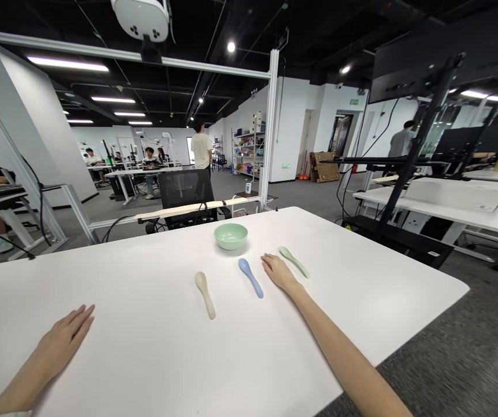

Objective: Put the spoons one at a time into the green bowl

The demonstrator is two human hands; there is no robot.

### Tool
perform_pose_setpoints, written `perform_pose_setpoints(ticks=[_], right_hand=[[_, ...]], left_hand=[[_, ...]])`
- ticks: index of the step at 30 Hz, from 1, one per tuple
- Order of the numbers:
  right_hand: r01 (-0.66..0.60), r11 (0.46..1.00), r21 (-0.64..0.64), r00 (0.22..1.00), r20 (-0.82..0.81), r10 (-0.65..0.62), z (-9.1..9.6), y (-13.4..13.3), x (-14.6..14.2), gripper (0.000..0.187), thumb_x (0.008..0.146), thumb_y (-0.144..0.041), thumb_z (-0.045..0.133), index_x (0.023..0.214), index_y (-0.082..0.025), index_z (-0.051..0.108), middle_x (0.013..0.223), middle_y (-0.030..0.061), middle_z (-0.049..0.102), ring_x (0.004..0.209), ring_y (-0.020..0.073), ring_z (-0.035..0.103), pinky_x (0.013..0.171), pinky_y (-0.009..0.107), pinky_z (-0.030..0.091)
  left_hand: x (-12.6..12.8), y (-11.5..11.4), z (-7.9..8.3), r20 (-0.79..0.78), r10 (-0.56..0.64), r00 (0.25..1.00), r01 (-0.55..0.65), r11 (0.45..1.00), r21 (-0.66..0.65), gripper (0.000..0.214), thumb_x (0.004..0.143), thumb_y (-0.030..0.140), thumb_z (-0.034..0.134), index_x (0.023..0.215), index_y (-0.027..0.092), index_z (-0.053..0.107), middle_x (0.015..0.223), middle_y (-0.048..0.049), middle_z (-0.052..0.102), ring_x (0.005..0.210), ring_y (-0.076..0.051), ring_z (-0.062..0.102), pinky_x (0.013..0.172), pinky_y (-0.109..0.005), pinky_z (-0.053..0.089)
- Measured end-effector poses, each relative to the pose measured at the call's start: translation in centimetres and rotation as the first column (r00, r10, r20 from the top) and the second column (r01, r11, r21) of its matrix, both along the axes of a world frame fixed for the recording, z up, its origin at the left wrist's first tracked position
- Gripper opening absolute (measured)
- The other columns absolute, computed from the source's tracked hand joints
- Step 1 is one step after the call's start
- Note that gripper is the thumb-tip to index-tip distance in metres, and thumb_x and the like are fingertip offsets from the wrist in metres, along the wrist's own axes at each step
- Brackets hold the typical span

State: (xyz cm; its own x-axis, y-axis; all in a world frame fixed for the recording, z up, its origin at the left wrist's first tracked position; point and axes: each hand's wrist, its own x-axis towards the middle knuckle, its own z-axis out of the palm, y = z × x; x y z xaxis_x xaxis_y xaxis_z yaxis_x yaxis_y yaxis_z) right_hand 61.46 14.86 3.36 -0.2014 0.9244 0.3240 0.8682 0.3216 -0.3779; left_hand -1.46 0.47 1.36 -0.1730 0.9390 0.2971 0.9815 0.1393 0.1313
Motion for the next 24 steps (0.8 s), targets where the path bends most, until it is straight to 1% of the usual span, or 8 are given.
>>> perform_pose_setpoints(ticks=[4,8,11,13,15,18,21,24], right_hand=[[0.01,1.0,-0.015,1.0,-0.03,-0.01,0.6,-0.3,-0.1,0.043,0.102,-0.023,0.045,0.131,-0.011,0.074,0.145,0.0205,0.066,0.142,0.0315,0.057,0.121,0.045,0.041],[0.083,0.996,0.043,0.989,-0.124,-0.077,2.3,-1.4,-1.6,0.042,0.1,-0.024,0.048,0.132,-0.012,0.072,0.14,0.0207,0.068,0.136,0.0323,0.06,0.118,0.047,0.043],[0.006,0.996,0.086,0.973,-0.23,0.014,3.8,-3.0,-4.9,0.038,0.102,-0.029,0.046,0.129,-0.018,0.07,0.121,0.0147,0.073,0.113,0.0268,0.068,0.102,0.041,0.052],[-0.093,0.994,0.051,0.956,-0.276,0.104,4.6,-4.4,-8.1,0.033,0.103,-0.033,0.047,0.125,-0.019,0.068,0.104,0.0097,0.074,0.094,0.0228,0.069,0.088,0.036,0.053],[-0.175,0.984,-0.031,0.946,-0.281,0.16,5.0,-6.0,-11.6,0.027,0.102,-0.034,0.051,0.119,-0.019,0.066,0.092,0.0056,0.073,0.083,0.0202,0.067,0.077,0.031,0.05],[-0.213,0.965,-0.151,0.954,-0.245,0.172,5.2,-8.1,-15.9,0.023,0.099,-0.039,0.06,0.114,-0.021,0.062,0.086,0.0037,0.069,0.075,0.0184,0.064,0.067,0.027,0.042],[-0.225,0.948,-0.224,0.96,-0.217,0.176,5.0,-9.5,-18.2,0.02,0.095,-0.033,0.065,0.109,-0.021,0.058,0.081,0.0035,0.066,0.07,0.0189,0.061,0.063,0.028,0.036],[-0.255,0.941,-0.224,0.948,-0.247,0.199,4.7,-9.8,-18.4,0.014,0.092,-0.017,0.06,0.103,-0.023,0.055,0.076,0.0002,0.062,0.067,0.018,0.058,0.063,0.027,0.034]], left_hand=[[0.2,0.0,0.1,0.001,0.003,1.0,-0.003,1.0,0.01,0.075,0.092,0.052,0.029,0.141,0.01,0.067,0.151,-0.0165,0.065,0.144,-0.035,0.058,0.122,-0.052,0.046],[0.6,-0.1,0.4,0.005,0.009,1.0,-0.009,1.0,0.008,0.075,0.093,0.052,0.028,0.141,0.01,0.067,0.152,-0.0169,0.064,0.144,-0.036,0.058,0.122,-0.053,0.046],[0.8,-0.2,0.6,0.007,0.009,1.0,-0.01,1.0,0.022,0.073,0.092,0.051,0.029,0.139,0.012,0.069,0.15,-0.0164,0.066,0.142,-0.036,0.06,0.12,-0.055,0.048],[0.9,-0.2,0.7,0.01,0.007,1.0,-0.008,0.999,0.032,0.072,0.091,0.05,0.03,0.137,0.013,0.071,0.149,-0.0166,0.067,0.141,-0.037,0.061,0.119,-0.056,0.049],[0.9,-0.2,0.8,0.011,0.007,1.0,-0.007,0.999,0.034,0.072,0.091,0.05,0.03,0.136,0.012,0.071,0.148,-0.0175,0.067,0.14,-0.037,0.061,0.118,-0.056,0.049],[1.1,-0.4,1.0,0.006,0.007,1.0,-0.007,1.0,0.028,0.072,0.091,0.049,0.03,0.136,0.011,0.071,0.148,-0.0177,0.068,0.14,-0.037,0.061,0.117,-0.056,0.05],[1.3,-0.5,1.3,0.01,0.004,1.0,-0.004,1.0,0.011,0.074,0.092,0.049,0.028,0.138,0.009,0.069,0.149,-0.0182,0.066,0.141,-0.037,0.06,0.119,-0.055,0.048],[1.6,-0.7,1.6,0.016,0.007,1.0,-0.007,1.0,-0.013,0.078,0.093,0.05,0.025,0.142,0.006,0.066,0.152,-0.0194,0.064,0.143,-0.037,0.059,0.12,-0.055,0.047]])
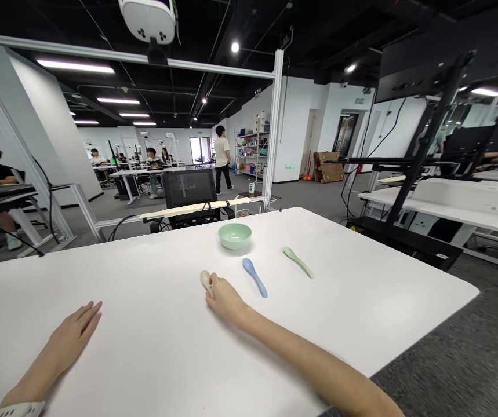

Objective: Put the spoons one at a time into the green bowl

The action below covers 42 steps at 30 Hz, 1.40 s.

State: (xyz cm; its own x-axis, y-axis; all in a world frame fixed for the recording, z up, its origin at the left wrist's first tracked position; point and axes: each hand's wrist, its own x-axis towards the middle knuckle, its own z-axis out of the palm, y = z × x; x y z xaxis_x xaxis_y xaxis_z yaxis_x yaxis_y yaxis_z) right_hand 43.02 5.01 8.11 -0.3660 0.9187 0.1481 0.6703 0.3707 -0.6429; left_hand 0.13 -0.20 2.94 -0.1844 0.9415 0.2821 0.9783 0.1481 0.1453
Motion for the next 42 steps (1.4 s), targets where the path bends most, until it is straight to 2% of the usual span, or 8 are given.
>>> perform_pose_setpoints(ticks=[7,10,13,17,28,35,39,42], right_hand=[[0.137,0.973,0.184,0.99,-0.055,-0.129,2.9,4.7,3.6,0.016,0.095,-0.02,0.055,0.11,-0.021,0.061,0.078,-0.0005,0.065,0.068,0.0174,0.059,0.064,0.027,0.038],[0.207,0.939,0.274,0.968,0.079,-0.237,5.6,8.5,5.3,0.025,0.097,-0.017,0.052,0.117,-0.016,0.068,0.086,0.0053,0.074,0.075,0.0187,0.065,0.07,0.027,0.043],[0.259,0.922,0.288,0.922,0.212,-0.325,7.7,12.0,6.4,0.025,0.098,-0.016,0.052,0.107,-0.014,0.076,0.095,0.012,0.079,0.086,0.0215,0.07,0.077,0.027,0.046],[0.303,0.912,0.277,0.844,0.366,-0.391,8.8,15.1,6.5,0.027,0.097,-0.014,0.056,0.106,-0.011,0.081,0.104,0.0196,0.08,0.098,0.0269,0.073,0.083,0.029,0.049],[0.309,0.902,0.301,0.763,0.487,-0.424,7.3,16.8,5.3,0.031,0.096,-0.009,0.054,0.108,-0.006,0.082,0.111,0.026,0.079,0.114,0.0319,0.071,0.092,0.033,0.05],[0.31,0.869,0.386,0.785,0.412,-0.464,7.1,15.0,8.2,0.041,0.105,-0.024,0.046,0.13,-0.011,0.076,0.129,0.0195,0.075,0.125,0.03,0.063,0.101,0.034,0.045],[0.334,0.837,0.433,0.842,0.262,-0.472,4.6,12.9,11.6,0.043,0.104,-0.023,0.045,0.135,-0.01,0.072,0.132,0.0187,0.073,0.124,0.0302,0.063,0.105,0.037,0.045],[0.316,0.858,0.404,0.874,0.228,-0.429,1.4,11.3,14.0,0.045,0.104,-0.022,0.042,0.136,-0.01,0.07,0.135,0.0187,0.072,0.126,0.0302,0.064,0.11,0.04,0.045]], left_hand=[[-0.4,0.2,-0.7,-0.02,-0.013,1.0,0.013,0.999,0.037,0.073,0.093,0.048,0.028,0.139,0.009,0.069,0.149,-0.0188,0.066,0.14,-0.037,0.061,0.118,-0.055,0.049],[-0.6,0.3,-1.0,-0.022,-0.008,1.0,0.009,0.999,0.036,0.072,0.093,0.048,0.028,0.139,0.009,0.068,0.149,-0.0183,0.066,0.142,-0.036,0.06,0.119,-0.053,0.049],[-0.5,0.3,-0.8,-0.029,0.005,1.0,-0.004,1.0,0.013,0.074,0.092,0.048,0.027,0.141,0.009,0.067,0.151,-0.0171,0.065,0.143,-0.034,0.059,0.121,-0.051,0.047],[-0.2,0.1,-0.3,-0.041,0.012,0.999,-0.013,1.0,-0.018,0.076,0.093,0.049,0.024,0.142,0.009,0.066,0.153,-0.0163,0.064,0.144,-0.034,0.058,0.121,-0.05,0.047],[0.0,-0.1,-0.4,-0.02,0.011,1.0,-0.01,0.998,0.058,0.067,0.093,0.048,0.031,0.136,0.016,0.072,0.147,-0.0123,0.069,0.139,-0.032,0.063,0.117,-0.051,0.052],[-0.6,0.3,-1.1,-0.045,0.006,0.999,-0.006,1.0,0.01,0.073,0.095,0.047,0.025,0.142,0.01,0.067,0.152,-0.0159,0.064,0.144,-0.034,0.059,0.12,-0.052,0.048],[-0.9,0.4,-1.6,-0.047,0.007,0.999,-0.006,1.0,0.014,0.076,0.095,0.049,0.023,0.144,0.009,0.065,0.153,-0.0164,0.063,0.145,-0.034,0.057,0.121,-0.052,0.047],[-0.9,0.4,-1.6,-0.042,0.003,0.999,-0.002,1.0,0.014,0.076,0.095,0.049,0.023,0.144,0.008,0.065,0.153,-0.0168,0.063,0.145,-0.035,0.057,0.122,-0.053,0.046]])
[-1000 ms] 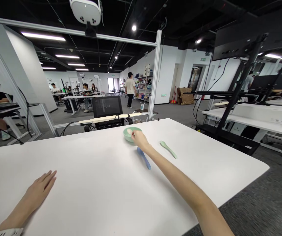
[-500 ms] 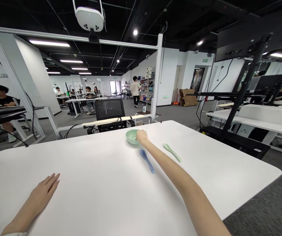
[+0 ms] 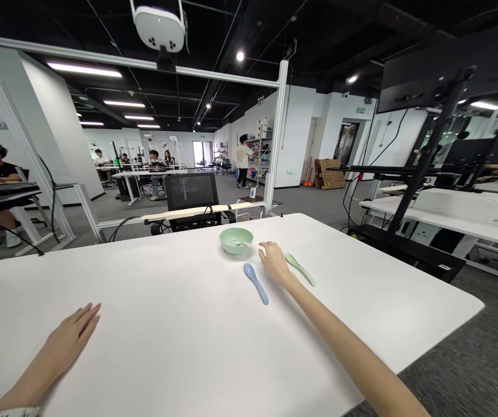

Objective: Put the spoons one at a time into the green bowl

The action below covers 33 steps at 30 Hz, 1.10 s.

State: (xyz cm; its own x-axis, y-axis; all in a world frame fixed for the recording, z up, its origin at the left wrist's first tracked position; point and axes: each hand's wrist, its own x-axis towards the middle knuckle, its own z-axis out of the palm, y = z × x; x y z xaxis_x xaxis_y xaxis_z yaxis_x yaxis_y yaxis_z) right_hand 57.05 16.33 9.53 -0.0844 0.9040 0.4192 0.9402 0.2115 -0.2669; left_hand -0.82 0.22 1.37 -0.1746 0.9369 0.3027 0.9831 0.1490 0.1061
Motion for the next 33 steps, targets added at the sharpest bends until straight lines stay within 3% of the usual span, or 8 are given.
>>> perform_pose_setpoints(ticks=[4,8,15,21,24,27,33], right_hand=[[-0.113,0.991,-0.069,0.994,-0.017,0.112,-4.0,-1.5,2.4,0.049,0.106,-0.028,0.039,0.141,-0.009,0.067,0.149,0.0201,0.064,0.142,0.032,0.057,0.12,0.045,0.041],[-0.174,0.978,-0.113,0.985,-0.024,0.172,-6.1,-1.9,3.6,0.051,0.106,-0.033,0.04,0.142,-0.008,0.067,0.154,0.021,0.059,0.149,0.0335,0.051,0.124,0.048,0.038],[-0.168,0.977,-0.129,0.986,-0.042,0.164,-6.5,-1.9,3.8,0.051,0.106,-0.031,0.041,0.141,-0.007,0.068,0.152,0.022,0.06,0.148,0.032,0.052,0.124,0.044,0.038],[-0.173,0.975,-0.137,0.985,-0.054,0.167,-6.1,-2.2,3.7,0.048,0.106,-0.03,0.043,0.139,-0.011,0.071,0.15,0.0209,0.063,0.146,0.0321,0.054,0.122,0.044,0.04],[-0.167,0.976,-0.144,0.986,-0.044,0.162,-5.6,-1.8,3.8,0.048,0.106,-0.03,0.043,0.139,-0.008,0.07,0.15,0.022,0.063,0.146,0.0324,0.054,0.122,0.043,0.04],[-0.113,0.989,-0.092,0.993,-0.052,0.108,-3.9,-0.7,3.6,0.046,0.104,-0.027,0.045,0.138,-0.009,0.07,0.148,0.0208,0.064,0.141,0.0319,0.058,0.12,0.042,0.041],[-0.115,0.993,-0.02,0.992,-0.046,0.114,2.9,3.3,0.4,0.036,0.103,-0.022,0.051,0.127,-0.012,0.075,0.125,0.0173,0.077,0.119,0.0271,0.069,0.104,0.034,0.05]], left_hand=[[0.1,0.0,0.4,0.004,0.005,1.0,-0.004,0.999,-0.035,0.076,0.094,0.048,0.025,0.145,0.007,0.064,0.154,-0.0172,0.062,0.146,-0.036,0.056,0.122,-0.053,0.045],[0.0,0.1,0.3,0.005,0.005,1.0,-0.005,1.0,-0.017,0.074,0.094,0.048,0.028,0.142,0.008,0.066,0.152,-0.0174,0.064,0.144,-0.035,0.058,0.121,-0.053,0.047],[-0.7,0.4,-0.8,-0.014,-0.008,1.0,0.008,0.998,0.058,0.069,0.094,0.047,0.031,0.138,0.012,0.07,0.148,-0.0146,0.067,0.14,-0.033,0.062,0.119,-0.051,0.05],[-0.1,0.1,0.2,-0.008,-0.011,1.0,0.011,1.0,0.001,0.074,0.093,0.048,0.027,0.142,0.008,0.067,0.151,-0.0163,0.064,0.143,-0.034,0.059,0.121,-0.053,0.047],[0.4,-0.1,0.7,0.002,-0.002,1.0,0.002,0.999,-0.037,0.077,0.094,0.048,0.024,0.144,0.006,0.063,0.154,-0.0181,0.061,0.146,-0.036,0.056,0.122,-0.054,0.045],[0.6,-0.2,0.8,0.01,0.004,1.0,-0.004,0.999,-0.045,0.078,0.095,0.049,0.022,0.146,0.005,0.062,0.155,-0.0181,0.06,0.147,-0.036,0.055,0.123,-0.053,0.044],[0.6,-0.3,0.9,-0.018,-0.001,1.0,0.0,1.0,-0.027,0.073,0.096,0.046,0.026,0.144,0.008,0.065,0.153,-0.0168,0.062,0.144,-0.034,0.058,0.121,-0.053,0.047]])
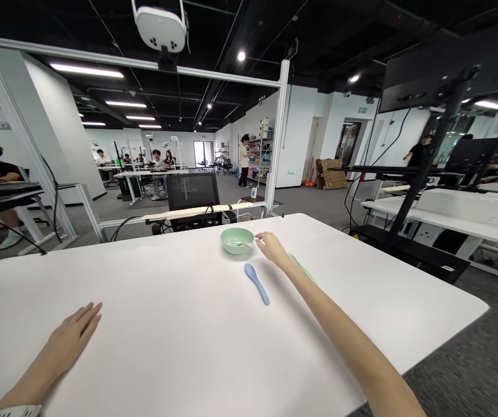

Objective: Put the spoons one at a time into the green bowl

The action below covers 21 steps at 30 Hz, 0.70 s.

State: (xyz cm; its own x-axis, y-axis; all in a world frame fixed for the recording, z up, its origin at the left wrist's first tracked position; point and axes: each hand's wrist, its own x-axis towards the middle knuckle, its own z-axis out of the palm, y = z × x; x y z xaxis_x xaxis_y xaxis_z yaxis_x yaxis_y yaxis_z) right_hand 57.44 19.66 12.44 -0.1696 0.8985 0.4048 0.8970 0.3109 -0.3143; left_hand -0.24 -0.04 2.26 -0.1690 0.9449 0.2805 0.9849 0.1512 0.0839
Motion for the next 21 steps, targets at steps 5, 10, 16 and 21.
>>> perform_pose_setpoints(ticks=[5,10,16,21], right_hand=[[0.017,0.983,-0.183,0.987,0.161,0.013,3.7,3.0,-4.2,0.03,0.102,-0.022,0.055,0.116,-0.012,0.081,0.108,0.0137,0.082,0.1,0.0214,0.073,0.087,0.024,0.05],[0.072,0.963,-0.259,0.974,0.226,-0.011,3.8,4.9,-6.8,0.022,0.091,-0.034,0.076,0.091,-0.013,0.084,0.071,0.0115,0.077,0.081,0.0228,0.074,0.074,0.025,0.05],[0.096,0.946,-0.311,0.969,0.246,-0.017,3.5,5.2,-7.8,0.017,0.08,-0.029,0.085,0.087,-0.014,0.085,0.075,0.012,0.079,0.079,0.0246,0.075,0.073,0.027,0.052],[0.076,0.958,-0.277,0.983,0.184,-0.025,4.5,4.5,-7.9,0.022,0.087,-0.028,0.079,0.099,-0.01,0.086,0.097,0.015,0.082,0.09,0.0236,0.074,0.075,0.025,0.05]], left_hand=[[0.3,-0.2,0.3,0.005,-0.009,1.0,0.008,1.0,0.021,0.071,0.096,0.046,0.027,0.141,0.009,0.067,0.151,-0.0167,0.064,0.142,-0.033,0.06,0.119,-0.052,0.05],[0.7,-0.4,0.4,0.027,-0.016,1.0,0.014,0.997,0.082,0.065,0.095,0.046,0.031,0.135,0.015,0.072,0.147,-0.0145,0.069,0.138,-0.032,0.064,0.117,-0.051,0.052],[0.8,-0.5,0.5,0.028,-0.022,0.999,0.02,0.997,0.074,0.065,0.096,0.045,0.032,0.136,0.013,0.071,0.148,-0.0159,0.068,0.139,-0.033,0.063,0.117,-0.052,0.051],[0.8,-0.6,0.4,0.035,-0.023,0.999,0.021,0.998,0.066,0.067,0.096,0.046,0.03,0.137,0.012,0.07,0.149,-0.0173,0.067,0.141,-0.034,0.061,0.119,-0.053,0.049]])
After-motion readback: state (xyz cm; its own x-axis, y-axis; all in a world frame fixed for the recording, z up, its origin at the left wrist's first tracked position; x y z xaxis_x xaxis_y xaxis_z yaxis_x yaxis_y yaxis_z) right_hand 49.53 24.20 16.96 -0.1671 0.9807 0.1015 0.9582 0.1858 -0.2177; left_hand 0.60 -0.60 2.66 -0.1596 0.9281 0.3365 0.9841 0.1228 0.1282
